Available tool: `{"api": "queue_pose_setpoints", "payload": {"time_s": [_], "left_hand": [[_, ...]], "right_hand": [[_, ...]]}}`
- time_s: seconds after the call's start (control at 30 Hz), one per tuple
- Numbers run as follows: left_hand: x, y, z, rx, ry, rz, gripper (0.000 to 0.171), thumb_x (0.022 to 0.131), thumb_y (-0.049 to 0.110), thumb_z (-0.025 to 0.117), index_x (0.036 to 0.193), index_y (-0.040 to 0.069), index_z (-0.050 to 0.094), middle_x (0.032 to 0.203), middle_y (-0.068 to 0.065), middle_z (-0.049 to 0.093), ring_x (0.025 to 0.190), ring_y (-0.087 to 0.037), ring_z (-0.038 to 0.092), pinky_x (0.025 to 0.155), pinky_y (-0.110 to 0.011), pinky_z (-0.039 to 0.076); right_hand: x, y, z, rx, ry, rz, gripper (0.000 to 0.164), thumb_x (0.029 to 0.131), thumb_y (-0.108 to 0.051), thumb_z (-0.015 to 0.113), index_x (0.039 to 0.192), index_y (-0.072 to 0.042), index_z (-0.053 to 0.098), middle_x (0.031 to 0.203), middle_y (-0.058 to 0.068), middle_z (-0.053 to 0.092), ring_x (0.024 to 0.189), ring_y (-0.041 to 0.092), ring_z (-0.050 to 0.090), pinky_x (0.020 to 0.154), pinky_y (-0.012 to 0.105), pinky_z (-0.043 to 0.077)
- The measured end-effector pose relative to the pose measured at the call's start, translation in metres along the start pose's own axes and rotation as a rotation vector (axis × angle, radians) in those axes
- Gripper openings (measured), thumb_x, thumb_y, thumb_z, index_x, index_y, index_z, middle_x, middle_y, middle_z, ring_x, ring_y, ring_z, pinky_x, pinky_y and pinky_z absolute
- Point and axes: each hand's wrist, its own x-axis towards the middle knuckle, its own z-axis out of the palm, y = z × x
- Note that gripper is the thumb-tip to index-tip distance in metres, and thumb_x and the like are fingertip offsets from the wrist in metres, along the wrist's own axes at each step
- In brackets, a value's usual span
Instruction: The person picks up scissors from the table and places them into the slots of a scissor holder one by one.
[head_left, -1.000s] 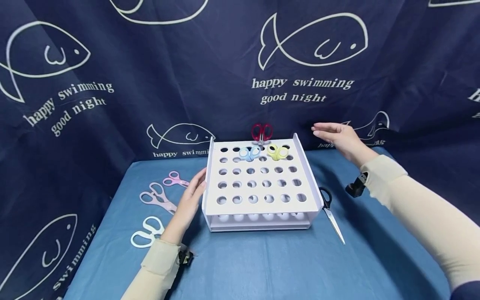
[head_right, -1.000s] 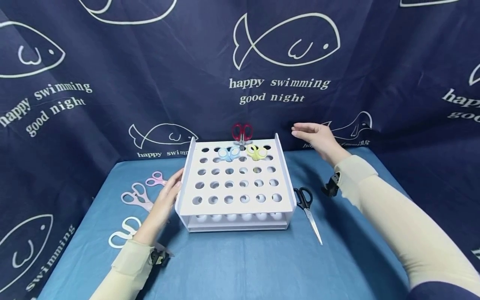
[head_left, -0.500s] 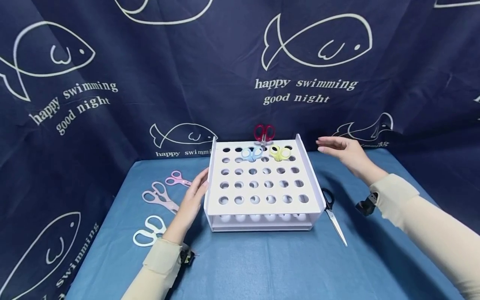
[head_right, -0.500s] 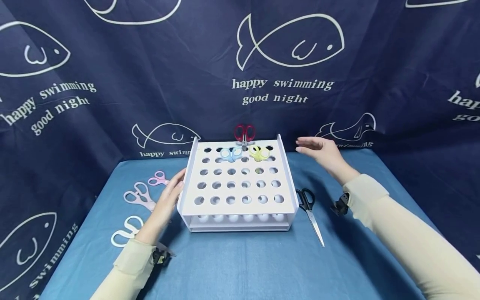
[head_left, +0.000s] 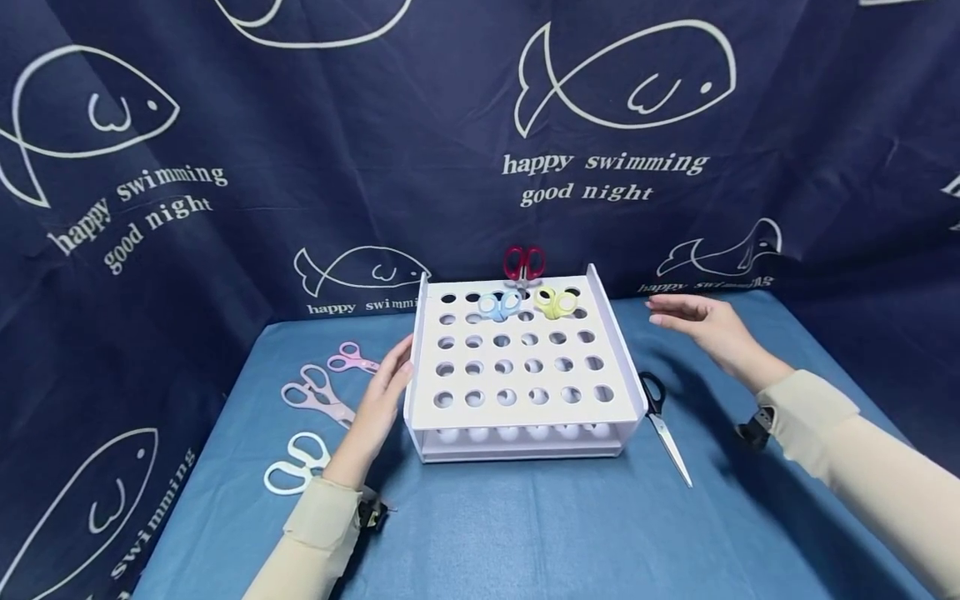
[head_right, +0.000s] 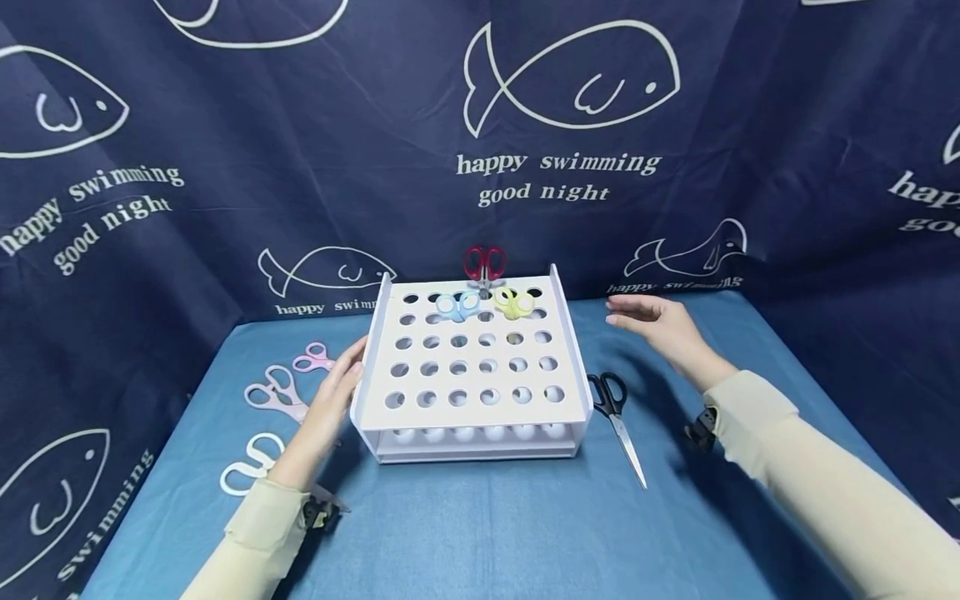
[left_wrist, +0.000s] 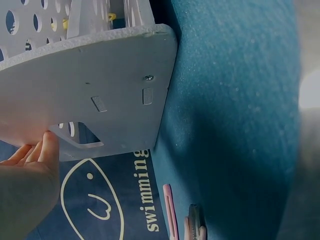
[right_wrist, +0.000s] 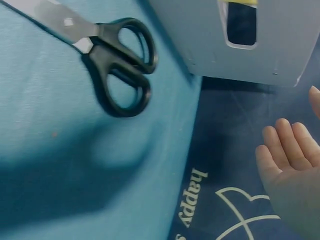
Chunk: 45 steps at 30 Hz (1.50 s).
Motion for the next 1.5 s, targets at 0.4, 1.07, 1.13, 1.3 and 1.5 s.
{"api": "queue_pose_setpoints", "payload": {"time_s": [0.4, 1.07, 1.13, 1.3, 1.5], "left_hand": [[-0.001, 0.001, 0.0, 0.015, 0.005, -0.005, 0.05, 0.105, 0.026, 0.039, 0.152, 0.012, 0.029, 0.156, -0.01, 0.032, 0.142, -0.022, 0.031, 0.118, -0.038, 0.024], [-0.001, -0.001, 0.0, -0.005, 0.005, -0.012, 0.05, 0.105, 0.026, 0.038, 0.152, 0.012, 0.028, 0.157, -0.009, 0.031, 0.143, -0.021, 0.03, 0.119, -0.039, 0.023], [-0.001, 0.0, 0.0, -0.007, 0.005, -0.012, 0.05, 0.105, 0.026, 0.038, 0.152, 0.012, 0.028, 0.157, -0.009, 0.031, 0.143, -0.021, 0.03, 0.119, -0.039, 0.023], [-0.002, 0.0, 0.0, -0.013, 0.007, -0.016, 0.05, 0.105, 0.026, 0.038, 0.152, 0.012, 0.028, 0.157, -0.009, 0.031, 0.143, -0.022, 0.03, 0.119, -0.04, 0.023], [-0.002, 0.001, 0.0, -0.011, 0.001, -0.017, 0.05, 0.105, 0.027, 0.038, 0.152, 0.013, 0.028, 0.157, -0.009, 0.03, 0.143, -0.022, 0.029, 0.119, -0.04, 0.022]], "right_hand": [[-0.013, 0.021, 0.003, 0.032, -0.029, -0.007, 0.047, 0.087, -0.026, 0.073, 0.129, -0.009, 0.061, 0.108, -0.024, 0.068, 0.095, -0.012, 0.062, 0.081, 0.005, 0.048], [-0.036, 0.044, 0.014, -0.102, -0.079, 0.042, 0.062, 0.087, -0.028, 0.073, 0.136, 0.003, 0.051, 0.127, 0.0, 0.065, 0.104, -0.008, 0.057, 0.083, 0.005, 0.045], [-0.038, 0.046, 0.015, -0.105, -0.085, 0.051, 0.062, 0.087, -0.028, 0.073, 0.136, 0.003, 0.051, 0.133, 0.012, 0.061, 0.105, -0.008, 0.057, 0.083, 0.005, 0.045], [-0.039, 0.051, 0.017, -0.084, -0.095, 0.052, 0.062, 0.088, -0.025, 0.073, 0.136, 0.006, 0.049, 0.135, 0.019, 0.057, 0.104, -0.008, 0.058, 0.083, 0.005, 0.045], [-0.041, 0.057, 0.019, -0.031, -0.093, 0.043, 0.063, 0.086, -0.022, 0.074, 0.136, 0.009, 0.048, 0.122, -0.007, 0.066, 0.102, -0.008, 0.059, 0.083, 0.005, 0.046]]}}
